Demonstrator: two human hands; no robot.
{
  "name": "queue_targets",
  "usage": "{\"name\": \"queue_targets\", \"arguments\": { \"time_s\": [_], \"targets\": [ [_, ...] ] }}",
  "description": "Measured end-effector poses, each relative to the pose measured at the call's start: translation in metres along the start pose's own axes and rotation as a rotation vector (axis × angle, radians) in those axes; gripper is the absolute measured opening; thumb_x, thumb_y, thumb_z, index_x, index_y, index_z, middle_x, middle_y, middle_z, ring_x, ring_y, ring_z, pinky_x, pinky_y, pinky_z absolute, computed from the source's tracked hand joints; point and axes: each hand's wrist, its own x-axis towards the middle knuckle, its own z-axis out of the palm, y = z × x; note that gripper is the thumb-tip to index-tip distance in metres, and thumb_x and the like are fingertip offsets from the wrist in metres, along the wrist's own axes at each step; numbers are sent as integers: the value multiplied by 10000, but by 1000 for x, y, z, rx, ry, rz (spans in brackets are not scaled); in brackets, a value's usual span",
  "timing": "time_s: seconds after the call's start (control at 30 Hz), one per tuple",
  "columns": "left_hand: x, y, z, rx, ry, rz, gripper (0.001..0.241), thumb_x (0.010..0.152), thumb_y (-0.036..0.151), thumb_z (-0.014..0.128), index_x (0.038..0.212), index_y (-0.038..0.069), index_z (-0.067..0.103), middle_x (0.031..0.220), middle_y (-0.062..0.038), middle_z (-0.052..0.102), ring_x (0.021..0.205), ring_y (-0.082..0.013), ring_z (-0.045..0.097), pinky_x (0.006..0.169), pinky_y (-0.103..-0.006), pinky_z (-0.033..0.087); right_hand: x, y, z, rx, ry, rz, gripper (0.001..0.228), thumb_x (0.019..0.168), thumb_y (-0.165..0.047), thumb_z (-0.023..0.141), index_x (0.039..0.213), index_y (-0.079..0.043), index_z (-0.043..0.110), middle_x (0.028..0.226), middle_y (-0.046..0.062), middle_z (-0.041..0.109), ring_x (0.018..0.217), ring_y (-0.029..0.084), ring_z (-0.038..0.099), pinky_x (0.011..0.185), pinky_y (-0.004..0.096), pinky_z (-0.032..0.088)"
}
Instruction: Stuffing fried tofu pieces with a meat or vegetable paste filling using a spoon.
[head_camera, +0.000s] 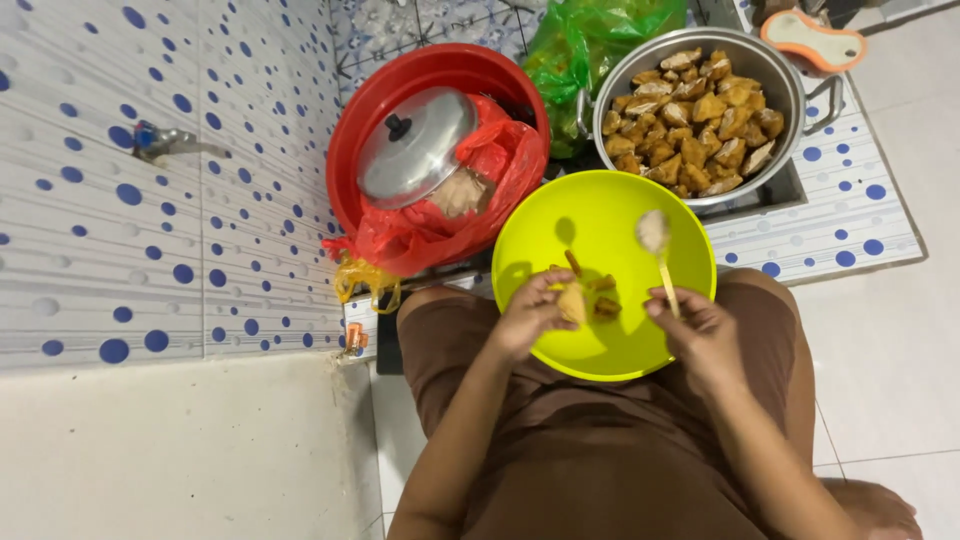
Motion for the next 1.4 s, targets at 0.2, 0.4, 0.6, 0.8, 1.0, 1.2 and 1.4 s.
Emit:
{"name": "queue_targets", "arguments": {
  "time_s": [0.2,0.4,0.6,0.8,1.0,1.2,1.4],
  "targets": [
    [-29,-28,49,-125,-3,19,513,916,-148,526,1416,-38,555,1213,-222,627,997,-305,715,793,-405,679,-13,21,14,-73,-150,2,403,732,74,845,1118,58,730,903,150,692,708,138,628,589,203,489],
    [-60,-53,91,205,97,101,579,926,-129,464,1473,21,583,1231,-276,555,1027,-342,665,807,-407,628,-39,19,-3,-261,-128,66,381,727,49,873,1076,97,729,851,190,689,844,223,638,737,331,545],
    [-87,-24,108,367,-29,84,663,824,126,824,1447,31,618,1191,-210,680,925,-202,663,758,-338,609,-58,36,-24,-231,-130,104,353,756,88,845,1092,79,736,815,153,693,767,188,643,746,302,544],
    [-83,-39,90,239,31,118,606,754,113,912,1301,-24,690,1109,-164,742,998,-174,677,891,-315,581,-62,15,-16,-161,-160,120,327,735,94,846,1040,111,729,783,144,676,739,197,652,739,315,549],
    [-78,-55,91,117,93,66,372,910,-81,579,1269,-86,679,1080,-281,703,925,-266,697,786,-374,637,-61,16,-13,-195,-183,67,354,729,91,843,1070,99,745,777,147,684,747,192,655,746,328,566],
    [-86,-23,102,380,161,210,313,949,16,693,1253,-59,695,1073,-280,730,911,-259,724,748,-331,629,-55,22,-12,-263,-140,-1,309,772,91,815,1071,81,742,784,149,687,725,167,638,712,292,549],
    [-71,-30,79,430,214,178,231,963,42,647,1154,49,777,1004,-189,767,863,-189,734,675,-286,617,-45,25,-4,-294,-143,25,290,781,107,763,1067,62,754,783,131,684,708,161,621,692,292,544]
  ]
}}
